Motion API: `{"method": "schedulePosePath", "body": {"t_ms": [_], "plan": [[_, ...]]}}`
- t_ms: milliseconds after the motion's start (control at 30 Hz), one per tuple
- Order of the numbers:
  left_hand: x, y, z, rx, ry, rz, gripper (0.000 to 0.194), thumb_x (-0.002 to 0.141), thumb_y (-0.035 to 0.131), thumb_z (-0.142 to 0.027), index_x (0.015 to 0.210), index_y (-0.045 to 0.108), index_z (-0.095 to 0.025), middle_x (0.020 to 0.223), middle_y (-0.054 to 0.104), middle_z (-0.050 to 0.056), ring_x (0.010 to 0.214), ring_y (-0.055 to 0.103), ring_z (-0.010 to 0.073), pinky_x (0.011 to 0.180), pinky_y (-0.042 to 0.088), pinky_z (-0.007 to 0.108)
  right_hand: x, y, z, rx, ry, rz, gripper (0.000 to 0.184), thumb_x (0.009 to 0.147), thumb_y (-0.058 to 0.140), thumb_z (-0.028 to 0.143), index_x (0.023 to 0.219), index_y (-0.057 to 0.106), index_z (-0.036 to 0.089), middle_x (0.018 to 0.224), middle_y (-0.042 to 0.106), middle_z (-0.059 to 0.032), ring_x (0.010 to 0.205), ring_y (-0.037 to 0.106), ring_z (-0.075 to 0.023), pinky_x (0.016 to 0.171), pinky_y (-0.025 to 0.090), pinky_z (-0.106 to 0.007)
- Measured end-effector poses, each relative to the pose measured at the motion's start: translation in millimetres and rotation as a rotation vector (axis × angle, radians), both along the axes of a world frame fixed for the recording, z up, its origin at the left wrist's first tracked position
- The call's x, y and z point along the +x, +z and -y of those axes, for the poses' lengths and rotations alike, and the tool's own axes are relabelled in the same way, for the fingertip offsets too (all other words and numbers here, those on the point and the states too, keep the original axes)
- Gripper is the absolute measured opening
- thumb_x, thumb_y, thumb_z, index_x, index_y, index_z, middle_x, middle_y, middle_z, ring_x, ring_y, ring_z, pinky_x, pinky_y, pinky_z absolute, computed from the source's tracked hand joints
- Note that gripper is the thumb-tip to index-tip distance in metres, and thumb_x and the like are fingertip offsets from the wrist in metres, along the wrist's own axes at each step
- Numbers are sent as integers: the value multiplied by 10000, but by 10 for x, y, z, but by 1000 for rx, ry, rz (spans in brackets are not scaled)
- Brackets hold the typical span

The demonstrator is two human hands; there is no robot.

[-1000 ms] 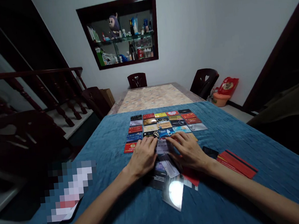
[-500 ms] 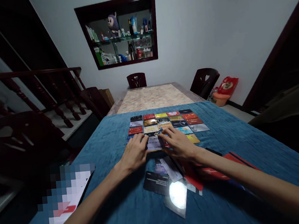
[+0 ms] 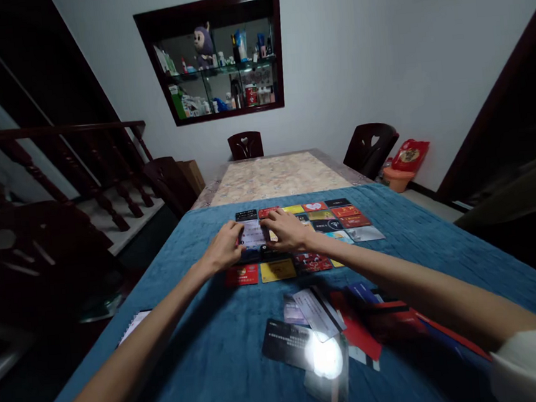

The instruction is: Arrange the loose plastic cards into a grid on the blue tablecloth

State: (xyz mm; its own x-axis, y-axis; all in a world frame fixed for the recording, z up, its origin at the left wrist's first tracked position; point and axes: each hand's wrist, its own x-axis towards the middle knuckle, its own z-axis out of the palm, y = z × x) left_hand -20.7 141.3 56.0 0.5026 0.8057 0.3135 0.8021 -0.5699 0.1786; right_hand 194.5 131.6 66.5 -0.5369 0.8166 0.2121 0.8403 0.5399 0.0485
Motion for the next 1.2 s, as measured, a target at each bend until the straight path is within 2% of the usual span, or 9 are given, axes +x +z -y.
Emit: {"method": "schedulePosePath", "body": {"t_ms": [233, 433, 533, 667, 800, 933, 1067, 1200], "plan": [[-120, 28, -403, -9, 74, -83, 321, 748, 612, -130, 1069, 640, -124, 1068, 628, 110, 1010, 611, 260, 906, 504, 351, -198, -4, -446, -38, -51, 18, 492, 850, 646, 454, 1281, 587, 223, 1282, 568, -141, 1190, 465, -325, 902, 450, -418], [-102, -6, -711, -74, 158, -128, 347, 717, 653, -126, 1064, 666, -114, 1094, 646, 122, 1024, 626, 276, 916, 502, 345, -301, -73, -757, -124, -111, 8, 524, 835, 635, 491, 1299, 590, 252, 1299, 581, -133, 1229, 463, -342, 941, 449, -467], [-86, -34, -855, -95, 164, -113, 366, 692, 662, -111, 1057, 680, -115, 1088, 663, 118, 996, 642, 279, 896, 513, 343, -340, -88, -866, -145, -135, 14, 510, 821, 638, 454, 1288, 606, 249, 1287, 596, -137, 1233, 473, -352, 937, 454, -469], [-78, -89, -1009, -116, 166, -90, 405, 662, 669, -83, 1064, 695, -125, 1097, 685, 120, 1056, 632, 297, 923, 509, 344, -379, -97, -987, -177, -157, 25, 498, 809, 635, 404, 1280, 623, 240, 1305, 603, -140, 1249, 474, -359, 952, 449, -466], [-80, -162, -1112, -153, 171, -85, 430, 659, 659, -78, 1083, 703, -132, 1094, 704, 126, 1047, 643, 301, 921, 516, 352, -411, -117, -1072, -212, -167, 37, 480, 798, 627, 379, 1255, 648, 236, 1308, 617, -134, 1255, 475, -360, 964, 439, -472], [-82, -214, -1179, -201, 182, -101, 443, 670, 635, -82, 1102, 710, -145, 1060, 730, 93, 988, 671, 265, 894, 526, 316, -440, -133, -1111, -249, -174, 49, 467, 785, 619, 359, 1236, 664, 247, 1295, 639, -117, 1265, 470, -360, 967, 430, -468], [-79, -232, -1209, -231, 198, -119, 484, 664, 613, -78, 1133, 705, -157, 1045, 740, 63, 991, 673, 245, 897, 523, 298, -464, -127, -1122, -271, -183, 59, 446, 770, 616, 349, 1197, 687, 240, 1289, 647, -117, 1273, 466, -367, 974, 425, -477], [-72, -228, -1204, -250, 202, -131, 489, 672, 604, -88, 1148, 703, -140, 1043, 737, 76, 986, 675, 244, 895, 518, 294, -486, -122, -1144, -288, -195, 69, 423, 749, 624, 332, 1152, 711, 234, 1271, 659, -119, 1278, 464, -371, 990, 419, -496]]}}
